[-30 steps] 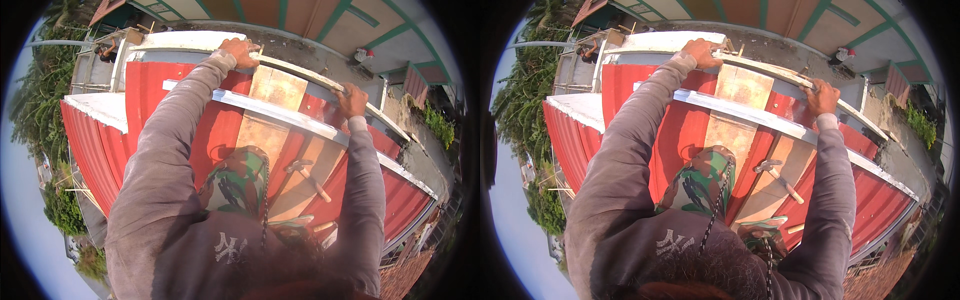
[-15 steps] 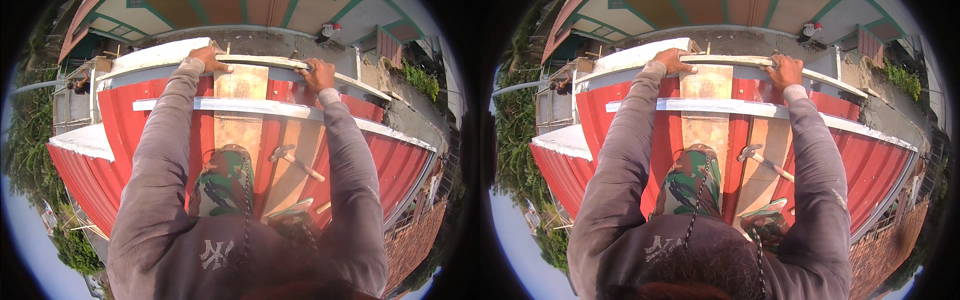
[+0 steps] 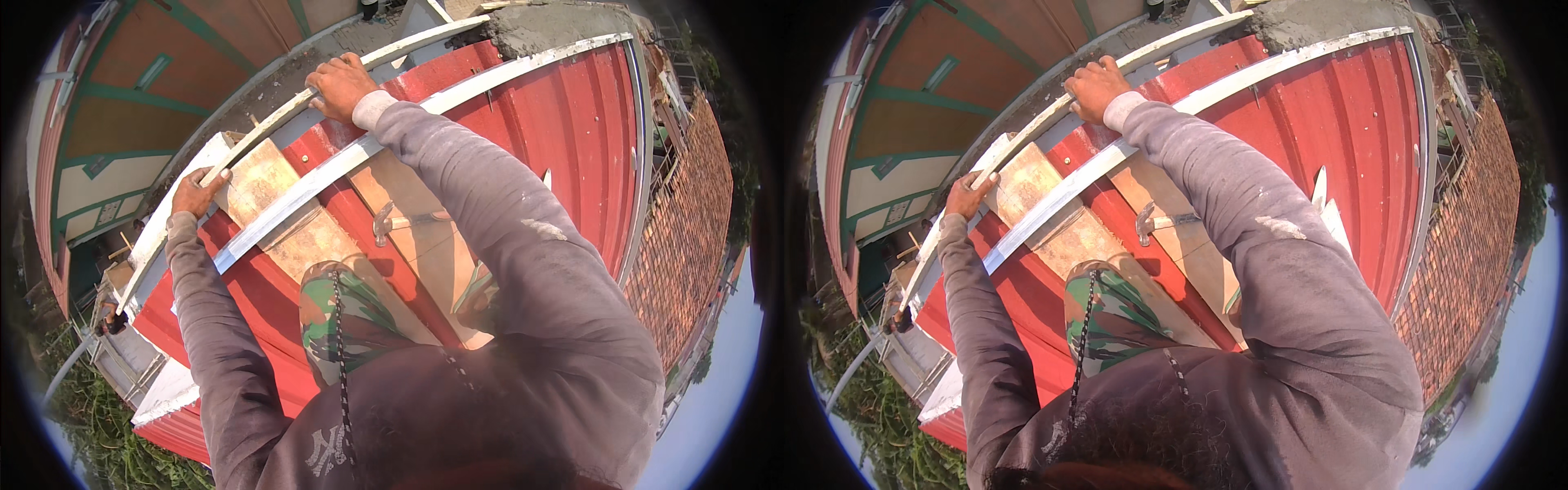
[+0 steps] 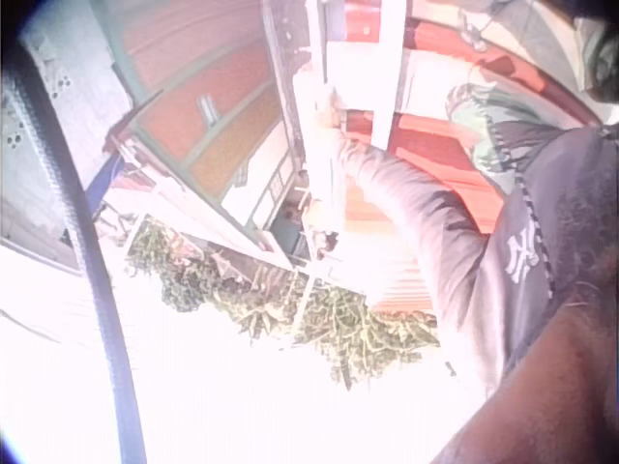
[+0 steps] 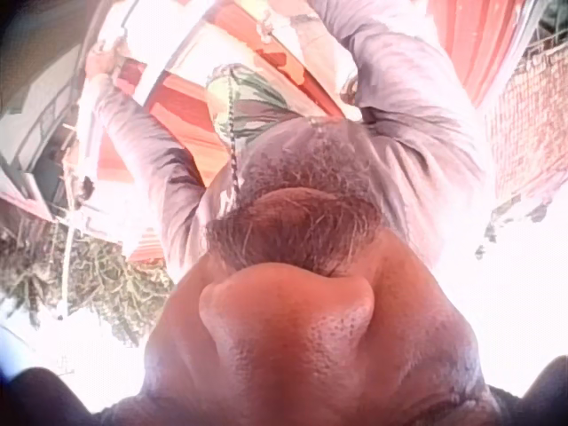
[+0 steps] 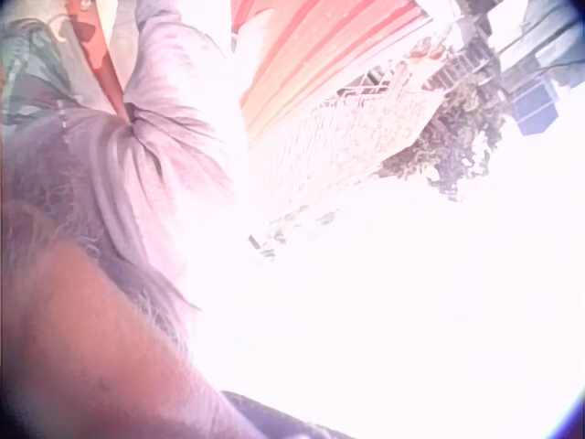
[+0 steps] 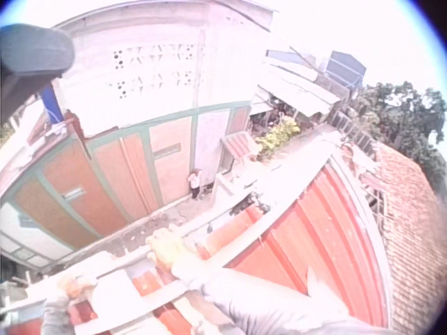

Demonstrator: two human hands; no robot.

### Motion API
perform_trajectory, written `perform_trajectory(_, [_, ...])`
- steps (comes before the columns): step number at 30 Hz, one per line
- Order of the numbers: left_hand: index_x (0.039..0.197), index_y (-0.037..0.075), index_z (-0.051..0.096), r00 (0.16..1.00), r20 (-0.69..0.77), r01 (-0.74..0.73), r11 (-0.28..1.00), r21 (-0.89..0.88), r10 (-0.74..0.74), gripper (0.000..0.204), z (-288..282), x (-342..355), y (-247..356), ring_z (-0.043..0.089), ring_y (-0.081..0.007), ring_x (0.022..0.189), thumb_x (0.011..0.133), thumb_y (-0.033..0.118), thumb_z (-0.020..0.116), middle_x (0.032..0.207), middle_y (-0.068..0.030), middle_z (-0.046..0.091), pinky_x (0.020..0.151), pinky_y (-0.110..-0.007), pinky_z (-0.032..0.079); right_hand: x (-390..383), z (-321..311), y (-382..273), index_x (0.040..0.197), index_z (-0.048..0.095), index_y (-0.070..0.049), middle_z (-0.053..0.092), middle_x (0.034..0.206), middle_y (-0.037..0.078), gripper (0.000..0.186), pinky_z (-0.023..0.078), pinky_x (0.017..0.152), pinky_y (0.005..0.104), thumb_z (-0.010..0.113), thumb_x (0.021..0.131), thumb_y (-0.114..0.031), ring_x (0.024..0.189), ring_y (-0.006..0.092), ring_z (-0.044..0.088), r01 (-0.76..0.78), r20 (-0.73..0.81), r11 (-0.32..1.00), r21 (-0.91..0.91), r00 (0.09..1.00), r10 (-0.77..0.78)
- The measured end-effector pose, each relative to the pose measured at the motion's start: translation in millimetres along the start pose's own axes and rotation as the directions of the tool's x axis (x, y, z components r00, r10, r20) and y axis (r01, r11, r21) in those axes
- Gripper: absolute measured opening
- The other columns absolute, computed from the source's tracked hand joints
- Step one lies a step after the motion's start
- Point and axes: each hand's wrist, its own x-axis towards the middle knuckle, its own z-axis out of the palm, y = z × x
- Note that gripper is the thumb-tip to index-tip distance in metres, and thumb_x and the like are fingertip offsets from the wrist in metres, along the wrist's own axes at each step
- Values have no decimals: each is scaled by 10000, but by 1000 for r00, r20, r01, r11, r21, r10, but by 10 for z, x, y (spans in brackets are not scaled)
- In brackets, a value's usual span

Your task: The person repairs a roof by positioning wooden planks and metal strips along the ridge. They use a hammer to drive nails through the metal strips and wood into the roof structure, securing the new sections in place.

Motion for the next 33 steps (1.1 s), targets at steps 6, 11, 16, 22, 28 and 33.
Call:
perform_trajectory(6, [1255,38,770,998,37,-49,993,-108,54,699,17,-92,38,704,-198,942,913,647,749,1028,-96,784,914,-379,539,-1038,-182,-100,1165,737,-124,706,1204,103,299,378,1129,513,751,923,-299,1238,312,607,-80,-500,925,372,822,272])
perform_trajectory(11, [1235,37,778,999,10,-41,998,-40,41,660,-45,-93,140,689,-188,926,913,614,771,1002,-75,778,921,-372,529,-2271,-15,588,944,705,-76,692,925,83,86,523,834,431,733,945,-157,898,271,659,-426,-536,708,563,464,705])
perform_trajectory(16, [1255,55,785,999,41,-12,994,-107,16,636,-49,-46,50,686,-179,1006,905,585,796,1085,-76,782,959,-363,520,-2660,298,1407,957,746,-80,711,988,121,117,532,898,465,733,948,-196,995,323,672,-665,-306,428,611,300,903])
perform_trajectory(22, [1247,34,781,998,55,13,990,-143,-5,638,-69,-75,188,670,-161,963,897,567,805,1041,-62,771,904,-342,518,-2252,278,1812,1158,786,-110,701,1159,134,260,535,983,451,734,972,-284,1105,341,676,-726,-285,437,531,333,899])
perform_trajectory(28, [1202,30,792,998,57,-27,988,-155,36,625,-66,-78,140,678,-162,915,885,569,804,1008,-61,776,873,-338,521,-2056,313,1894,1142,749,-68,662,1227,164,255,505,1044,508,701,969,-249,1212,378,617,-812,-264,414,411,329,907])
perform_trajectory(33, [1225,29,786,999,30,-44,998,-50,45,671,-81,-40,141,715,-201,952,868,597,799,1058,-114,791,903,-358,536,-2062,311,2004,1089,748,-92,660,1221,160,211,506,1038,506,733,947,-248,1211,377,620,-797,-289,430,424,331,898])
